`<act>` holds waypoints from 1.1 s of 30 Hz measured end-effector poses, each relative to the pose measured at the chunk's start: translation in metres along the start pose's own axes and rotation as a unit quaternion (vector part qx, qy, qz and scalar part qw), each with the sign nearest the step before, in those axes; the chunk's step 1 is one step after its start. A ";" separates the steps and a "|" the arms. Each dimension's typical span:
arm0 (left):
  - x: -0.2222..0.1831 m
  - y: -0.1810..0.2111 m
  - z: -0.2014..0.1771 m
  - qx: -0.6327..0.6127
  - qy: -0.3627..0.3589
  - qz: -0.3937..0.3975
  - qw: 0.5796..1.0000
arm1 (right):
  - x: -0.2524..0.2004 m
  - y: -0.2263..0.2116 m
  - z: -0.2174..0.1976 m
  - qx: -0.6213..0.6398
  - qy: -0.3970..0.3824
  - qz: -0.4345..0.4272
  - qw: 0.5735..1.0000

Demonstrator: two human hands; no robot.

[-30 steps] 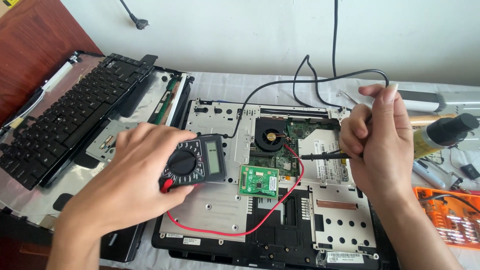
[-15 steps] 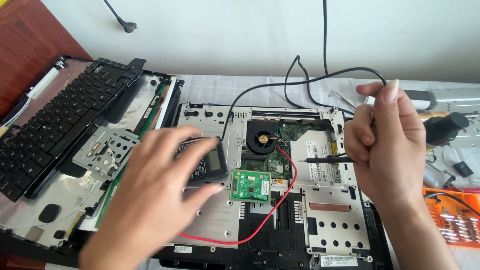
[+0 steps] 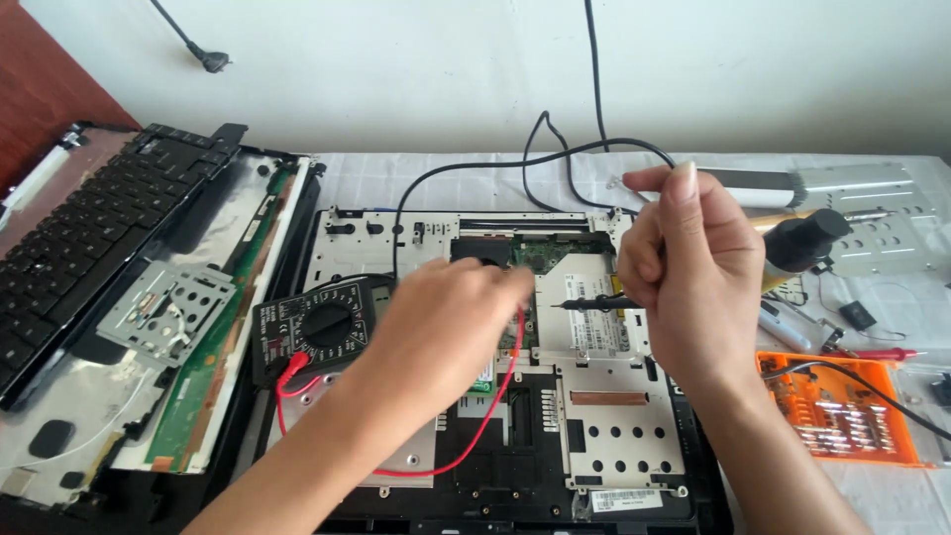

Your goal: Using a digital multimeter to test components on a disassembled laptop motherboard and a daughterboard.

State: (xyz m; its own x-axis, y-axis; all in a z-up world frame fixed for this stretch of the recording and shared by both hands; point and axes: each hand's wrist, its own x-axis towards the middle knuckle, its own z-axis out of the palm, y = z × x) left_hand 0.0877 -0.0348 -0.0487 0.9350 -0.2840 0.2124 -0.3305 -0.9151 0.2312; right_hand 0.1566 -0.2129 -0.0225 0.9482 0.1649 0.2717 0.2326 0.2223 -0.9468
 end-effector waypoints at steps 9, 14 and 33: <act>-0.002 0.015 -0.006 -0.301 0.061 0.018 0.951 | -0.010 0.009 0.007 0.071 -0.050 0.031 0.996; 0.005 0.017 -0.007 -0.272 0.064 0.015 0.960 | -0.008 0.015 0.003 0.079 -0.045 0.002 0.996; -0.045 0.007 -0.030 -0.346 0.302 -0.054 0.886 | 0.003 0.018 -0.013 -0.247 -0.163 0.090 0.951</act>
State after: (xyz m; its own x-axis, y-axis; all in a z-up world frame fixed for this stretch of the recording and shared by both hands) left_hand 0.0393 -0.0200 -0.0282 0.7952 0.1916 0.5753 -0.4391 -0.4725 0.7642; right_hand 0.1664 -0.2205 -0.0406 0.8833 0.4650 0.0595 0.2220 -0.3031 -0.9268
